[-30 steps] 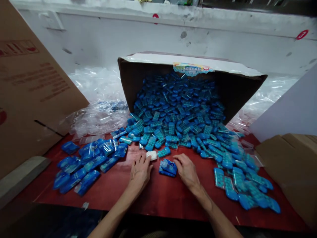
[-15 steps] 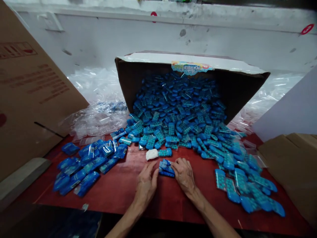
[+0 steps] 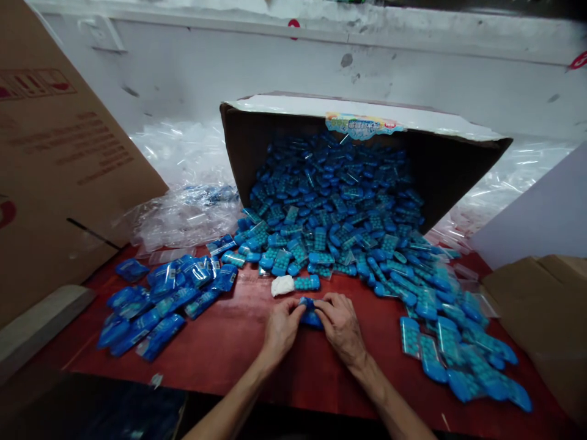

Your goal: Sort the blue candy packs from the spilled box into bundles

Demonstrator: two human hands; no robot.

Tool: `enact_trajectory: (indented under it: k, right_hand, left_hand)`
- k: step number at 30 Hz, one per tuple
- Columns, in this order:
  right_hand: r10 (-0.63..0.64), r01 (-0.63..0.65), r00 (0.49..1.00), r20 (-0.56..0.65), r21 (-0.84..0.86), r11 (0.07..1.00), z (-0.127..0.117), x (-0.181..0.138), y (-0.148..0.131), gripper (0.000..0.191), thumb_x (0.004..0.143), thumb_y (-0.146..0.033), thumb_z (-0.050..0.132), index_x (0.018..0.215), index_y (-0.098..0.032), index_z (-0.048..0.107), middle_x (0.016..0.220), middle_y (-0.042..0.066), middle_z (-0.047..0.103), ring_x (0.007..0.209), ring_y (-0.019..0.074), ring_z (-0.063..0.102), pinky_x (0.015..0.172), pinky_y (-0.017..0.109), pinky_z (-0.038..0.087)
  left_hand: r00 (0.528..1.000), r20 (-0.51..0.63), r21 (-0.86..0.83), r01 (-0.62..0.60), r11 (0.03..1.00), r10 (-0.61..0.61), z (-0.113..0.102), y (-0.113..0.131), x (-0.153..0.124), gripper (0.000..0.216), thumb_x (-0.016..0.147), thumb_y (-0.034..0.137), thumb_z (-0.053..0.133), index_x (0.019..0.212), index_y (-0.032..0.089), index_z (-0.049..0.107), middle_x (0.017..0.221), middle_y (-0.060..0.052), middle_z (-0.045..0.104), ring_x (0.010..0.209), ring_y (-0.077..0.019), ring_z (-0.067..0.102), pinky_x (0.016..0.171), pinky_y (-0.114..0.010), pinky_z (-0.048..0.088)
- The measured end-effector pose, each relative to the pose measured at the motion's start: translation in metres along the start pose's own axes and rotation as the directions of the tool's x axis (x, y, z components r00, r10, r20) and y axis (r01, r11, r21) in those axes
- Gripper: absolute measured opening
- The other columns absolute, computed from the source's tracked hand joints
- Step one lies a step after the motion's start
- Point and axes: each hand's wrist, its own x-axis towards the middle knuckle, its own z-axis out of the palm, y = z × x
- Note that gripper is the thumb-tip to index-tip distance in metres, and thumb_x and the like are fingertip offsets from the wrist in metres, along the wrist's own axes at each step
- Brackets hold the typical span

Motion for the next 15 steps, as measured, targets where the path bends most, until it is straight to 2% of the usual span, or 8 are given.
enact_trajectory:
  k: [3,5,8,10,12,13,15]
  right_hand:
    - [0.071,-0.073,0.995,0.067,0.021,0.997,0.002,0.005,0.001,0.026,0.080,-0.025,0.048,0.106,-0.021,0.054,0.093,0.007,0.056,0.084,0.0197,0.048,0.071,0.031,0.036]
    - [0.091,-0.099,0.988,0.127,0.056,0.994,0.002,0.009,0.002,0.017,0.081,-0.025,0.047,0.094,-0.022,0.059,0.084,0.005,0.058,0.081,0.0191,0.050,0.070,0.030,0.036]
    - [0.146,-0.170,0.981,0.129,0.195,0.966,-0.002,0.015,0.000,0.013,0.079,-0.026,0.049,0.075,-0.020,0.060,0.075,0.003,0.059,0.076,0.0171,0.051,0.070,0.028,0.036]
    - [0.205,-0.245,0.967,0.149,0.348,0.905,-0.007,0.017,-0.003,0.014,0.078,-0.028,0.049,0.073,-0.018,0.058,0.072,0.001,0.058,0.071,0.0147,0.052,0.067,0.025,0.037]
    - [0.230,-0.305,0.950,0.209,0.485,0.819,-0.013,0.017,-0.007,0.015,0.079,-0.028,0.048,0.074,-0.017,0.058,0.069,-0.001,0.058,0.064,0.0118,0.051,0.061,0.021,0.038]
    - [0.228,-0.316,0.947,0.227,0.523,0.792,-0.016,0.017,-0.009,0.015,0.079,-0.027,0.048,0.074,-0.017,0.057,0.068,-0.002,0.058,0.062,0.0108,0.051,0.059,0.020,0.038]
    - [0.218,-0.297,0.953,0.209,0.522,0.799,-0.020,0.013,-0.011,0.015,0.080,-0.025,0.046,0.074,-0.018,0.057,0.067,-0.003,0.057,0.061,0.0098,0.050,0.058,0.019,0.037]
  left_hand:
    - [0.999,-0.010,0.005,0.048,0.999,-0.048,0.000,-0.005,0.006,0.026,0.062,0.039,0.056,0.065,0.014,0.064,0.052,0.001,0.057,0.052,-0.0132,0.048,0.051,-0.023,0.035]
    - [0.999,-0.020,-0.002,0.042,0.999,-0.042,-0.002,-0.005,0.007,0.027,0.062,0.040,0.056,0.062,0.014,0.062,0.047,0.003,0.052,0.048,-0.0112,0.044,0.048,-0.022,0.032]
    - [1.000,-0.021,-0.033,-0.018,0.999,0.017,-0.006,0.000,0.007,0.026,0.062,0.040,0.057,0.058,0.014,0.059,0.050,0.003,0.051,0.049,-0.0097,0.043,0.048,-0.021,0.032]
    - [1.000,0.028,-0.099,0.008,0.995,-0.005,-0.007,0.006,0.006,0.027,0.060,0.040,0.060,0.066,0.014,0.060,0.050,0.003,0.051,0.047,-0.0090,0.042,0.046,-0.020,0.031]
    - [0.990,0.115,-0.172,0.099,0.980,-0.079,-0.007,0.010,0.006,0.032,0.059,0.041,0.062,0.074,0.013,0.060,0.045,0.004,0.048,0.040,-0.0078,0.039,0.041,-0.020,0.028]
    - [0.982,0.154,-0.195,0.142,0.971,-0.113,-0.006,0.011,0.006,0.034,0.059,0.042,0.062,0.075,0.012,0.059,0.042,0.005,0.046,0.037,-0.0070,0.037,0.039,-0.019,0.026]
    - [0.973,0.184,-0.186,0.174,0.967,-0.140,-0.003,0.011,0.005,0.034,0.059,0.044,0.062,0.071,0.012,0.058,0.039,0.006,0.044,0.035,-0.0063,0.035,0.037,-0.018,0.024]
